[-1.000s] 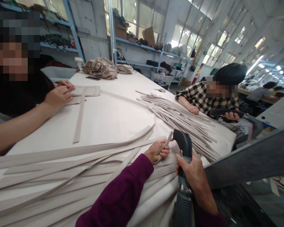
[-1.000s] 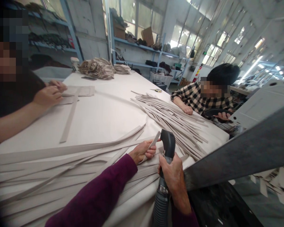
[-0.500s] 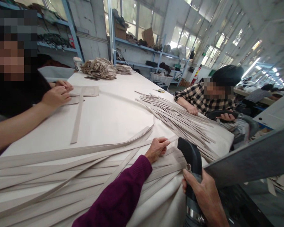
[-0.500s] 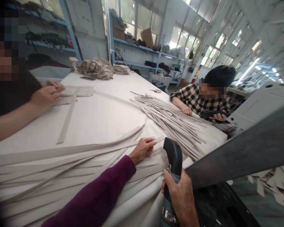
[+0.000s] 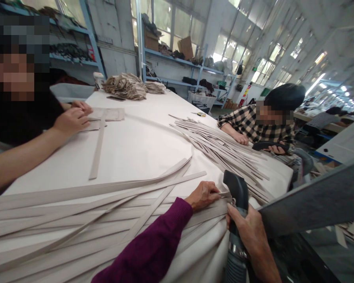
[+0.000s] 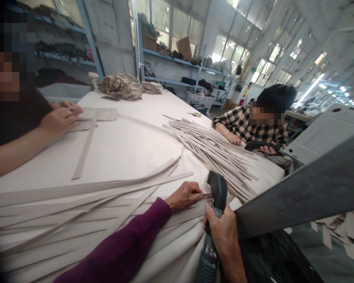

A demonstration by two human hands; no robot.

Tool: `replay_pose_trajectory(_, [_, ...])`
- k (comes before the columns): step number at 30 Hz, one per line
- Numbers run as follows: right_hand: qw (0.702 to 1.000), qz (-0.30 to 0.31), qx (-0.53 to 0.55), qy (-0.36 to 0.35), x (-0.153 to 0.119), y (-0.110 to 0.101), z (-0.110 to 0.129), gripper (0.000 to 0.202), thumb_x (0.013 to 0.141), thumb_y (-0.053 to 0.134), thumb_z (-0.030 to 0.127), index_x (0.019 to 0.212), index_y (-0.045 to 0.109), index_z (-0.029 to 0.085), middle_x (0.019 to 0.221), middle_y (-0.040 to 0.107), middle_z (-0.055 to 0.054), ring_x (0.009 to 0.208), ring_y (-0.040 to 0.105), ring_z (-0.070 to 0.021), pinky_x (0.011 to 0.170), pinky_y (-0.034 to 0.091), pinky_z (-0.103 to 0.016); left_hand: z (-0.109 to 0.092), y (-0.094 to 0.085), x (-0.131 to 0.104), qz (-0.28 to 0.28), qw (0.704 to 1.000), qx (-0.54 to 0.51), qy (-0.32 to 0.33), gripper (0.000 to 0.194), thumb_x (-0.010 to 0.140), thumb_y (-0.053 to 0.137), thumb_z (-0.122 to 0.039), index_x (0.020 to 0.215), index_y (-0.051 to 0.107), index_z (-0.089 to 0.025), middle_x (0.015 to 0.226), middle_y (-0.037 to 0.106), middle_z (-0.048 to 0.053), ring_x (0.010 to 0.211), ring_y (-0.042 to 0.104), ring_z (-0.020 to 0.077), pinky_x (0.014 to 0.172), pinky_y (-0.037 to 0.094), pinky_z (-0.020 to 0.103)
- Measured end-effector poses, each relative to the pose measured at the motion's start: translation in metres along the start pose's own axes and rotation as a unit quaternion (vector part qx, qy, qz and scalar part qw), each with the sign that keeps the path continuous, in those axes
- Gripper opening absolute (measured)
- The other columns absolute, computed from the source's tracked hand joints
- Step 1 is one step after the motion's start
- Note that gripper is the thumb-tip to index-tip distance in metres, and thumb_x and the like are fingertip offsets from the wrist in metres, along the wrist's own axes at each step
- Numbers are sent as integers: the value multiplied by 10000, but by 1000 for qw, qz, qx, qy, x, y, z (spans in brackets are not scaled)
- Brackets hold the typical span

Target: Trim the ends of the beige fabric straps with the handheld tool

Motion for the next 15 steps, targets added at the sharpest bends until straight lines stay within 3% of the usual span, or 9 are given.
replay_pose_trajectory(3, [1000,23,-1,2,-2,1,-7,261,703,561,430,630,506,186,436,572,17,411,539,-158,445,415,-241,9,-15,2,-99,985,130,-45,290,830,396,-205,644,608,-136,666,501,34,633,453,124,610,338,237])
replay_pose_trajectory(5, [999,50,13,6,-7,5,-12,286,727,537,454,634,493,187,451,571,17,410,531,-151,444,422,-242,18,-30,0,-170,945,258,-111,229,813,389,-143,747,607,-130,821,526,81,775,476,163,706,350,271])
replay_pose_trajectory(7, [997,66,28,8,-13,9,-14,293,740,529,456,636,485,187,457,566,18,419,528,-146,440,424,-238,26,-42,-4,-190,893,364,-187,186,780,419,-116,844,593,-116,943,512,124,900,457,214,774,339,327])
replay_pose_trajectory(9, [996,75,39,9,-16,12,-13,288,744,528,450,638,480,187,452,558,23,418,522,-142,428,418,-233,32,-49,-8,-172,861,414,-239,183,765,440,-126,883,578,-102,968,509,146,939,444,251,793,330,370])
replay_pose_trajectory(12, [994,90,57,4,-19,14,-8,267,750,525,435,662,475,187,445,554,28,411,518,-141,420,417,-231,33,-53,-12,-153,861,409,-260,223,760,427,-115,935,561,-89,957,523,163,927,459,264,787,333,373])
replay_pose_trajectory(15, [993,97,70,0,-20,16,-3,250,744,529,419,668,472,188,436,553,27,403,515,-142,413,415,-230,32,-54,-11,-158,895,326,-262,269,731,424,-74,961,563,-85,890,548,159,878,485,247,758,339,338])
Point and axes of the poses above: each hand's wrist, its own x-axis towards the middle knuckle, its own y-axis out of the palm, z = x × y, the point moved 4 cm from there along x, towards the middle knuckle
